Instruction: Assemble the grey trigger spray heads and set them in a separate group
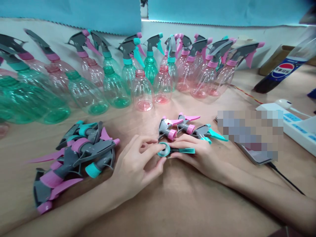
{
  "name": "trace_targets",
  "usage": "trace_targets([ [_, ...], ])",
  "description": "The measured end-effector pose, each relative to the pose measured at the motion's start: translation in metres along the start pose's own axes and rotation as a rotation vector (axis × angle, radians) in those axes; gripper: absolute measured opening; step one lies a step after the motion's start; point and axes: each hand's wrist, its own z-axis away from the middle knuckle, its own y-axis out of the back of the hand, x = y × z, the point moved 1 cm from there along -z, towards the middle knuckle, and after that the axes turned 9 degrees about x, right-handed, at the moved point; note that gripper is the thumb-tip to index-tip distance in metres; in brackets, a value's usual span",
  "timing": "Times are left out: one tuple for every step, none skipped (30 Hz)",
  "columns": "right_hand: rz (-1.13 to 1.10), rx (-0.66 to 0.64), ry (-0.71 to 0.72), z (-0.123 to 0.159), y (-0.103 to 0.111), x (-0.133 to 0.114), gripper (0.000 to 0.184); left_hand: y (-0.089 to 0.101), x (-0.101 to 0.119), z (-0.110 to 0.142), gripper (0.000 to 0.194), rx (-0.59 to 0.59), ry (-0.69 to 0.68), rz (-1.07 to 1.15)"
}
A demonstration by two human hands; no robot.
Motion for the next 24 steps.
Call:
trace_targets([
  [-0.006,0.003,0.019,0.0002,-0.0004,-0.0002,0.023,0.0004,0.0001,-0.0006,0.026,0.007,-0.017,-0.008],
  [-0.009,0.013,0.047,0.0004,-0.0008,-0.0003,0.021,0.0008,0.0003,-0.0013,0.025,0.013,-0.039,-0.020],
  [-0.011,0.023,0.079,0.0006,-0.0012,-0.0003,0.020,0.0013,0.0004,-0.0020,0.025,0.023,-0.065,-0.031],
  [-0.013,0.031,0.112,0.0008,-0.0016,-0.0002,0.020,0.0018,0.0006,-0.0027,0.024,0.034,-0.092,-0.039],
  [-0.016,0.040,0.138,0.0010,-0.0018,-0.0001,0.021,0.0021,0.0006,-0.0032,0.022,0.046,-0.117,-0.039],
  [-0.018,0.047,0.157,0.0013,-0.0020,0.0001,0.022,0.0023,0.0006,-0.0035,0.021,0.056,-0.136,-0.033],
  [-0.016,0.050,0.166,0.0015,-0.0020,0.0003,0.024,0.0022,0.0005,-0.0036,0.021,0.058,-0.148,-0.023],
  [-0.014,0.054,0.163,0.0017,-0.0018,0.0004,0.025,0.0019,0.0003,-0.0036,0.020,0.055,-0.153,-0.014],
  [-0.012,0.057,0.149,0.0018,-0.0016,0.0005,0.026,0.0013,0.0000,-0.0035,0.020,0.055,-0.156,-0.009],
  [-0.011,0.060,0.127,0.0018,-0.0012,0.0005,0.026,0.0005,-0.0004,-0.0034,0.020,0.057,-0.157,-0.009],
  [-0.010,0.061,0.102,0.0018,-0.0008,0.0005,0.025,-0.0004,-0.0007,-0.0032,0.021,0.064,-0.157,-0.010],
  [-0.011,0.062,0.079,0.0017,-0.0005,0.0004,0.025,-0.0014,-0.0010,-0.0031,0.020,0.072,-0.155,-0.009],
  [-0.015,0.066,0.060,0.0017,-0.0001,0.0003,0.025,-0.0023,-0.0013,-0.0030,0.020,0.082,-0.147,-0.004],
  [-0.017,0.070,0.049,0.0016,0.0003,0.0002,0.025,-0.0031,-0.0016,-0.0030,0.020,0.093,-0.135,0.007],
  [-0.017,0.073,0.045,0.0017,0.0005,0.0001,0.025,-0.0038,-0.0019,-0.0029,0.019,0.104,-0.119,0.021],
  [-0.016,0.077,0.045,0.0018,0.0007,0.0000,0.025,-0.0042,-0.0022,-0.0028,0.019,0.113,-0.102,0.033],
  [-0.013,0.080,0.043,0.0019,0.0007,0.0000,0.025,-0.0044,-0.0024,-0.0026,0.020,0.118,-0.087,0.039],
  [-0.008,0.083,0.040,0.0021,0.0007,-0.0001,0.025,-0.0045,-0.0026,-0.0022,0.020,0.122,-0.077,0.038],
  [-0.002,0.088,0.040,0.0023,0.0006,-0.0003,0.025,-0.0045,-0.0027,-0.0017,0.021,0.123,-0.076,0.032],
  [0.003,0.092,0.044,0.0025,0.0004,-0.0006,0.025,-0.0045,-0.0028,-0.0010,0.021,0.118,-0.080,0.023],
  [0.009,0.095,0.050,0.0025,0.0001,-0.0010,0.025,-0.0046,-0.0029,-0.0002,0.021,0.114,-0.086,0.015],
  [0.014,0.097,0.062,0.0024,-0.0001,-0.0017,0.025,-0.0047,-0.0029,0.0006,0.020,0.112,-0.090,0.011],
  [0.019,0.095,0.078,0.0021,-0.0003,-0.0024,0.025,-0.0048,-0.0029,0.0013,0.020,0.113,-0.094,0.012],
  [0.023,0.093,0.096,0.0016,-0.0004,-0.0032,0.025,-0.0048,-0.0028,0.0020,0.019,0.117,-0.095,0.018],
])
